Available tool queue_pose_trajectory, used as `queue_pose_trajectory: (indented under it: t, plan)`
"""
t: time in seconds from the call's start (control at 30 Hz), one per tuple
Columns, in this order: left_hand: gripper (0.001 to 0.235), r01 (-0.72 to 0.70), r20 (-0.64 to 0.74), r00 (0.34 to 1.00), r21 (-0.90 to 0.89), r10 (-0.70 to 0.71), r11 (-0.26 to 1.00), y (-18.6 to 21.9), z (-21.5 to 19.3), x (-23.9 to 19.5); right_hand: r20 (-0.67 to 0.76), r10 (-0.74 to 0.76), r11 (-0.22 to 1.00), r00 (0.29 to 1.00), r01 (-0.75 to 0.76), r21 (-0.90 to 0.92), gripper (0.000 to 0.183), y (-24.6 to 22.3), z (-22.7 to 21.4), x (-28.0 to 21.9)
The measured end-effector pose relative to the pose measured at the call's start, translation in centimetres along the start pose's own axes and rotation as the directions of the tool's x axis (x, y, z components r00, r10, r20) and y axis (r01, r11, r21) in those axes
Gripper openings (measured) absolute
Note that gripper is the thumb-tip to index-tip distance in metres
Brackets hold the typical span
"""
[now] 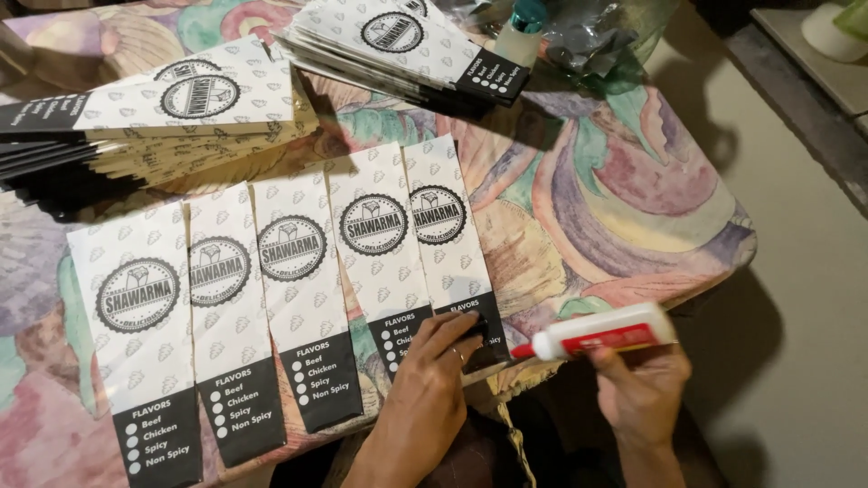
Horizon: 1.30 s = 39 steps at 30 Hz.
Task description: The person folds flat printed paper sheets into small rectangular packages, applies glue to the edges, and presses them closed. They repeat this process for several units, then stack the finished packages on the table.
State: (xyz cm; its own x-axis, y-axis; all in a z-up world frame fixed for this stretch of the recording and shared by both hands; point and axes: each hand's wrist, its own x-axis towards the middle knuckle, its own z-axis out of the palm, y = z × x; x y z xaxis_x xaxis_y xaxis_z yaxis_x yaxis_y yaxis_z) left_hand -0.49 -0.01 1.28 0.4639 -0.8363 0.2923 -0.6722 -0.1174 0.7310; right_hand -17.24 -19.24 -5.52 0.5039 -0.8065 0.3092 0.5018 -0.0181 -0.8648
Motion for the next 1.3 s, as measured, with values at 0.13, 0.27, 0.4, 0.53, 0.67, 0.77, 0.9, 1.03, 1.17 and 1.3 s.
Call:
queue_pose_trajectory:
  t: [0.13, 0.27, 0.4, 0.53, 0.67, 0.77, 0.9, 1.03, 1.17, 1.3]
  plan:
    - [0.062, -0.144, -0.068, 0.986, 0.139, 0.154, 0.980, -0.4, -1.7, -1.3, -0.088, 0.018, 0.999, 0.996, -0.013, 0.053, 0.048, -0.5, -0.8, -0.1]
    - [0.018, -0.106, -0.124, 0.980, 0.340, 0.156, 0.934, -2.8, -2.9, -3.1, -0.093, 0.031, 0.998, 0.995, -0.025, 0.058, 0.068, 0.1, 1.7, -0.6]
    - [0.016, 0.044, -0.090, 0.996, 0.186, -0.027, 0.982, -3.3, -3.5, -4.0, 0.008, 0.091, 0.993, 0.996, -0.091, 0.075, 0.063, 1.1, 4.7, -1.8]
    - [0.029, 0.050, -0.032, 0.998, 0.108, -0.047, 0.993, -3.0, -4.3, -4.4, 0.039, 0.086, 0.927, 0.996, -0.066, -0.368, 0.051, 0.2, 6.5, -2.3]
    - [0.034, 0.051, 0.005, 0.999, 0.049, -0.052, 0.997, -2.6, -5.0, -4.2, 0.284, 0.123, 0.928, 0.951, -0.009, -0.372, 0.044, -2.9, 11.2, -1.2]
    - [0.043, 0.094, 0.037, 0.995, 0.030, -0.095, 0.995, -2.4, -5.4, -4.2, 0.382, 0.112, 0.978, 0.917, -0.034, -0.204, 0.040, -2.7, 13.2, -1.4]
    - [0.039, 0.039, -0.011, 0.999, 0.024, -0.039, 0.999, -2.3, -5.4, -4.1, 0.420, 0.106, 0.980, 0.901, -0.024, -0.195, 0.040, -2.7, 14.4, -1.5]
    - [0.035, 0.055, -0.031, 0.998, 0.016, -0.054, 0.998, -2.4, -5.3, -4.2, 0.353, 0.107, 0.979, 0.929, -0.036, -0.202, 0.040, -1.8, 11.5, -1.7]
    - [0.025, 0.052, -0.142, 0.988, -0.003, -0.052, 0.999, -3.4, -3.9, -4.5, 0.024, 0.091, 0.898, 0.996, -0.072, -0.433, 0.061, -0.8, 7.7, -2.3]
    - [0.022, 0.064, -0.194, 0.978, -0.034, -0.069, 0.997, -3.0, -3.7, -4.2, 0.185, -0.043, 0.986, 0.982, 0.071, -0.148, 0.045, -1.5, 9.2, -1.9]
